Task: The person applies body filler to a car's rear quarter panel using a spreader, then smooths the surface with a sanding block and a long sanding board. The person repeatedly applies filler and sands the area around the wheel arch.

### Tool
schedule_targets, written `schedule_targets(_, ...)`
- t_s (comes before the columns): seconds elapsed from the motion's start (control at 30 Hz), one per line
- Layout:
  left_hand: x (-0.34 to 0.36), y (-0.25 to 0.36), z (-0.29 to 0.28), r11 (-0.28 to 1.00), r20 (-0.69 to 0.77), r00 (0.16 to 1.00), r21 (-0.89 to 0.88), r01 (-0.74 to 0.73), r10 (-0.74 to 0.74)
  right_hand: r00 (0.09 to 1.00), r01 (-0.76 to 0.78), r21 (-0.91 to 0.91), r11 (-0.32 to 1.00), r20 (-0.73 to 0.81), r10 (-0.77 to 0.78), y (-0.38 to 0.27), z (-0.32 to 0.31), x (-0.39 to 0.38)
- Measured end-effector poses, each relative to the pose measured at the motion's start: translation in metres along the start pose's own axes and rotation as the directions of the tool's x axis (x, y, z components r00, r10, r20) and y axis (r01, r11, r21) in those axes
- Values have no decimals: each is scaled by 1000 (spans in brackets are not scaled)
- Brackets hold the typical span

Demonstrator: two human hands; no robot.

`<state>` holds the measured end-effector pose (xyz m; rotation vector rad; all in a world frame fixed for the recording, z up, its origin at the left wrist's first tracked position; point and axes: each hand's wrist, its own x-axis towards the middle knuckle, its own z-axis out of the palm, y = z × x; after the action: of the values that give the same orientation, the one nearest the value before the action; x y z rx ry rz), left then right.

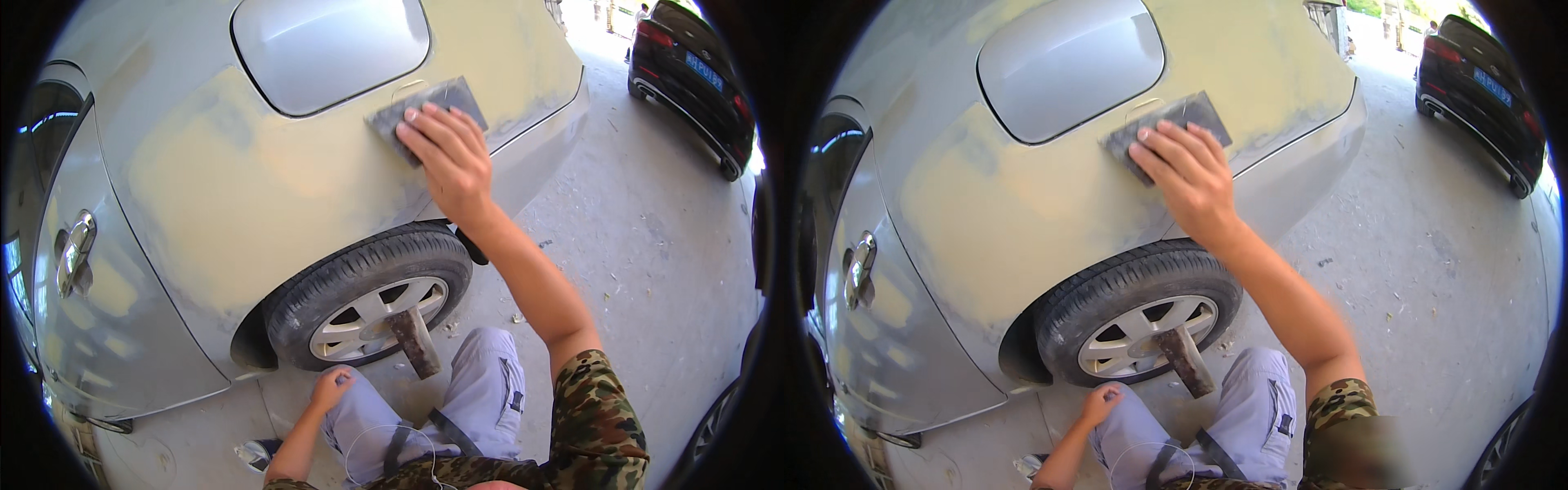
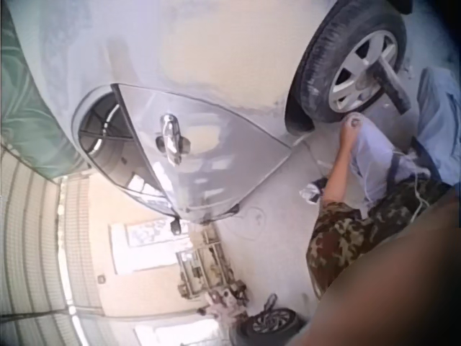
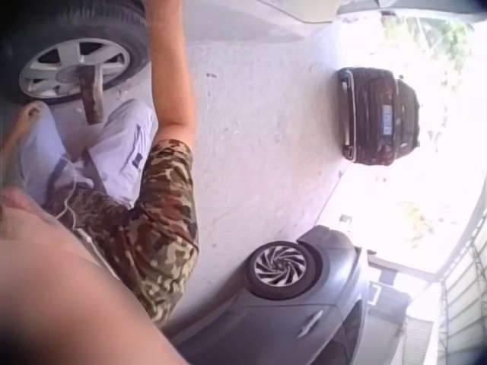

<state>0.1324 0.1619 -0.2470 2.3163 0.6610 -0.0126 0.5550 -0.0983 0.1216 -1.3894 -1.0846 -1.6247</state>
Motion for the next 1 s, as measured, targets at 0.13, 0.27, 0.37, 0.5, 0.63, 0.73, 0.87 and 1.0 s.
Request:
schedule_targets(0.13,-9,-14,11,990,-72,992,-94,-106,99,999,5,13,1000,41,-6,-6,-14,-26)
schedule_targets(0.27,-2,-11,17,999,-37,998,-12,-50,49,998,32,18,999,54,-33,4,-39,-9)
schedule_targets(0.37,-1,-8,18,998,-24,999,47,-35,37,998,66,-28,997,25,-65,20,-26,19)
schedule_targets(0.5,-2,-10,20,994,-12,999,96,-48,50,1000,12,40,999,26,-13,9,1,15)
schedule_targets(0.63,-1,-11,22,993,-17,997,90,-72,74,1000,-11,39,999,22,10,-7,-13,-8)
schedule_targets(0.73,0,-7,22,993,-15,997,95,-74,76,999,-22,34,999,42,20,-6,-19,0)
schedule_targets(0.87,-2,0,19,992,-22,997,105,-67,70,999,-17,49,999,34,16,-10,0,16)
schedule_targets(1.0,-2,2,18,989,-41,993,98,-110,115,988,-99,87,991,130,88,-22,-1,-1)
